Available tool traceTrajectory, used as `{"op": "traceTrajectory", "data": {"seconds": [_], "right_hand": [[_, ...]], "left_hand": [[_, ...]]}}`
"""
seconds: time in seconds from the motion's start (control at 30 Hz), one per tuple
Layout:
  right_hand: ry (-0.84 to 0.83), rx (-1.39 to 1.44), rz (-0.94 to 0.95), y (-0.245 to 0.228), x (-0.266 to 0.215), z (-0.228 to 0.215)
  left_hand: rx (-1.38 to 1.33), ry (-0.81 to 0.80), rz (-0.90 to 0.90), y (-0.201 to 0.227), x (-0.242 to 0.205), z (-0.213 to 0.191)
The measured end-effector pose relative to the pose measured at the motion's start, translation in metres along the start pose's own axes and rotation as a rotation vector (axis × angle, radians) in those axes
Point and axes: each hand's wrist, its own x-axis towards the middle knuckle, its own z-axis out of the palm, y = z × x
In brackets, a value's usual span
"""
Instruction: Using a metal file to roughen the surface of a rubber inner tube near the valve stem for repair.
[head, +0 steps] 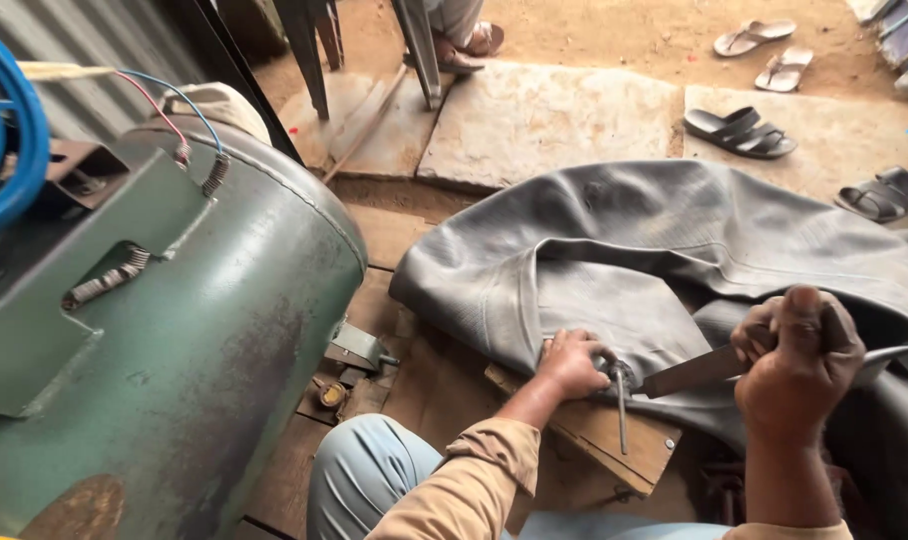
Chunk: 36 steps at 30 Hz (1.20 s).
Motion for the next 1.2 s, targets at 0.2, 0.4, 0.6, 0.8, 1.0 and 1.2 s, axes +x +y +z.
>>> {"op": "traceTrajectory", "data": {"seconds": [0.2,0.4,0.6,0.8,1.0,1.2], "right_hand": [[0.108,0.056,0.128,0.014,0.014,-0.004],[0.17,0.046,0.183,0.024,0.021,-0.015],[0.015,0.004,0.084,0.019,0.029,0.006],[-0.008,0.214,0.096,0.043,0.03,0.009],[-0.006,0.082,0.155,0.023,0.028,0.028],[0.021,0.025,0.15,0.015,0.029,0.022]], "left_hand": [[0.02,0.177,0.099,-0.034,0.007,0.03],[-0.111,0.26,0.18,-0.019,-0.029,0.018],[-0.184,0.268,0.09,-0.004,-0.033,-0.003],[-0.069,0.422,0.22,-0.016,-0.002,0.028],[-0.023,0.247,0.067,0.027,-0.011,0.002],[-0.06,0.155,0.041,-0.007,0.01,0.036]]}}
